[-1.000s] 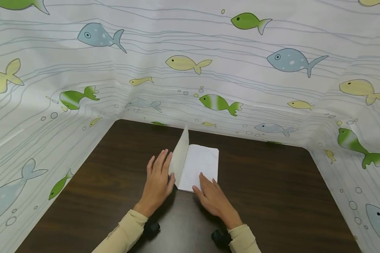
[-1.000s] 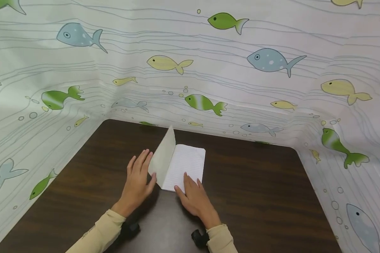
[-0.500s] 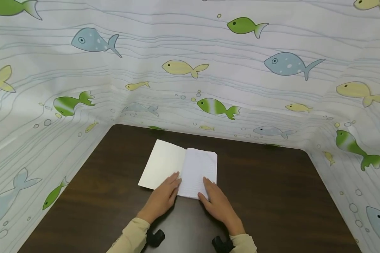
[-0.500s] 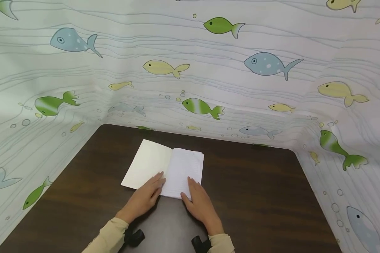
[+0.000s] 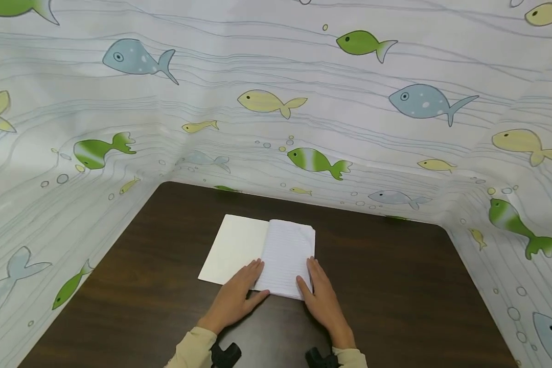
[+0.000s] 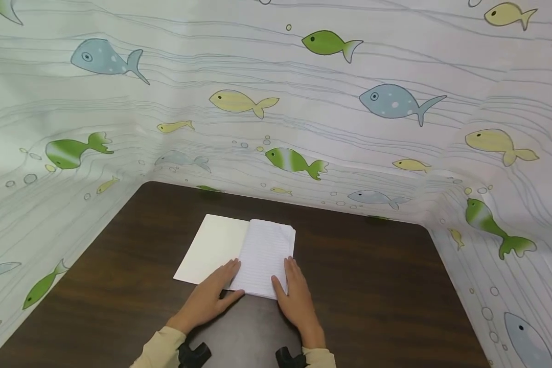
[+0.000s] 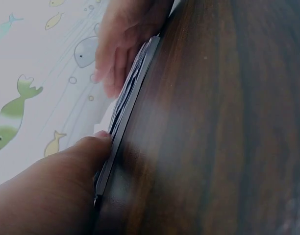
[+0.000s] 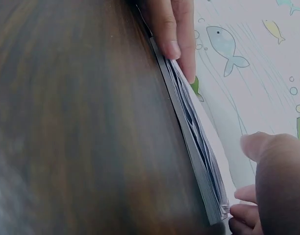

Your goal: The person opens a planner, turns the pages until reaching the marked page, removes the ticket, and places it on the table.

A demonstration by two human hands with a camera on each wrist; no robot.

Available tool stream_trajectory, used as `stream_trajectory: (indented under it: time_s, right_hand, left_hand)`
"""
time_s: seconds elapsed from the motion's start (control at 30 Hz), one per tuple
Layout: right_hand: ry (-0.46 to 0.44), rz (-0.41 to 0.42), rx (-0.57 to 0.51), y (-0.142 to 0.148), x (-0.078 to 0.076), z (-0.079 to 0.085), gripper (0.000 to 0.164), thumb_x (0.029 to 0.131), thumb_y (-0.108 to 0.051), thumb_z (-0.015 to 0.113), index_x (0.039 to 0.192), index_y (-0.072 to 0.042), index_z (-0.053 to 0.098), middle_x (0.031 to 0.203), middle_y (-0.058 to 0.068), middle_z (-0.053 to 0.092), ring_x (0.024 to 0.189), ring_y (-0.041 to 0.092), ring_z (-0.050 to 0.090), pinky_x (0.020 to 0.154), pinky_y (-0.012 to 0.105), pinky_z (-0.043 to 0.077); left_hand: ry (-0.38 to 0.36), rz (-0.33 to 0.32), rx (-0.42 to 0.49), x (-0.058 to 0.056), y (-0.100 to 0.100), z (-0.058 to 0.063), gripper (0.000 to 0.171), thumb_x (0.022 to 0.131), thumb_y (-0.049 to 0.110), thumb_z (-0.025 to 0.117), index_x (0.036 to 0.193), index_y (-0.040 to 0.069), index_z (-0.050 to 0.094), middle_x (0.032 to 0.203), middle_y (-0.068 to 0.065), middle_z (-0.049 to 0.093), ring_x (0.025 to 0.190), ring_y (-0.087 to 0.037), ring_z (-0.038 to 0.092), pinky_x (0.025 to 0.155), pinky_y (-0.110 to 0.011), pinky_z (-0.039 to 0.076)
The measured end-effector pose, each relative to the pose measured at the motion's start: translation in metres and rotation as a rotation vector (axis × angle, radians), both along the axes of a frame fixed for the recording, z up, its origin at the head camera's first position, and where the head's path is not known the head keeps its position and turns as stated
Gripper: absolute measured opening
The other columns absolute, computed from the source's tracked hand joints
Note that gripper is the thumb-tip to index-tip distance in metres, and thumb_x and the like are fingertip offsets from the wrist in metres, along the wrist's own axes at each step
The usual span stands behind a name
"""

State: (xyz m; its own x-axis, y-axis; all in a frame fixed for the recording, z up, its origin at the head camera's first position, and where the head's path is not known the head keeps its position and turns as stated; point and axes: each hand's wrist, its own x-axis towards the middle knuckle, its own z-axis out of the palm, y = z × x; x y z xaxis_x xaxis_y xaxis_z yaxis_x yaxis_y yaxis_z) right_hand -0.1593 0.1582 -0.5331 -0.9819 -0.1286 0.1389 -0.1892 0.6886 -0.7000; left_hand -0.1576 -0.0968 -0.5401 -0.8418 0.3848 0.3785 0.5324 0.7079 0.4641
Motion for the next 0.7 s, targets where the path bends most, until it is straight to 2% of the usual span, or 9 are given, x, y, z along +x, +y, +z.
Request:
stream_trajectory:
  time_s: [0.2,0.33,0.53,0.7]
  right_hand:
    - [0.014,-0.028,0.031,0.0004,-0.0027,-0.0038,0.073,0.106,-0.046,0.056,0.158,0.002,0.038,0.167,0.019,0.028,0.154,0.042,0.024,0.119,0.067,0.026]
    - [0.006,-0.027,0.053,0.0008,-0.0024,-0.0056,0.076,0.104,-0.047,0.058,0.157,0.003,0.039,0.168,0.019,0.027,0.155,0.041,0.022,0.119,0.067,0.026]
    - [0.004,-0.022,0.123,-0.0016,-0.0026,-0.0079,0.08,0.101,-0.051,0.06,0.155,0.005,0.04,0.168,0.021,0.025,0.156,0.041,0.02,0.121,0.064,0.024]
    - [-0.004,-0.024,0.109,-0.0041,-0.0035,-0.0057,0.078,0.1,-0.051,0.061,0.154,0.003,0.045,0.168,0.023,0.024,0.157,0.041,0.016,0.122,0.065,0.019]
  left_hand:
    - [0.04,0.006,0.02,-0.0041,0.0001,-0.0024,0.073,0.093,0.032,0.079,0.15,-0.002,0.051,0.15,-0.021,0.054,0.137,-0.037,0.053,0.113,-0.05,0.044]
    - [0.037,0.003,0.025,-0.0047,-0.0005,-0.0053,0.075,0.091,0.035,0.08,0.151,-0.001,0.051,0.15,-0.021,0.054,0.138,-0.037,0.053,0.113,-0.05,0.044]
    - [-0.011,0.01,0.03,-0.0023,-0.0021,-0.0058,0.081,0.089,0.038,0.083,0.153,0.001,0.049,0.152,-0.019,0.052,0.139,-0.036,0.052,0.111,-0.052,0.046]
    - [-0.082,0.03,0.114,-0.0031,-0.0021,-0.0025,0.082,0.088,0.037,0.084,0.153,0.002,0.049,0.151,-0.019,0.054,0.137,-0.034,0.054,0.109,-0.049,0.049]
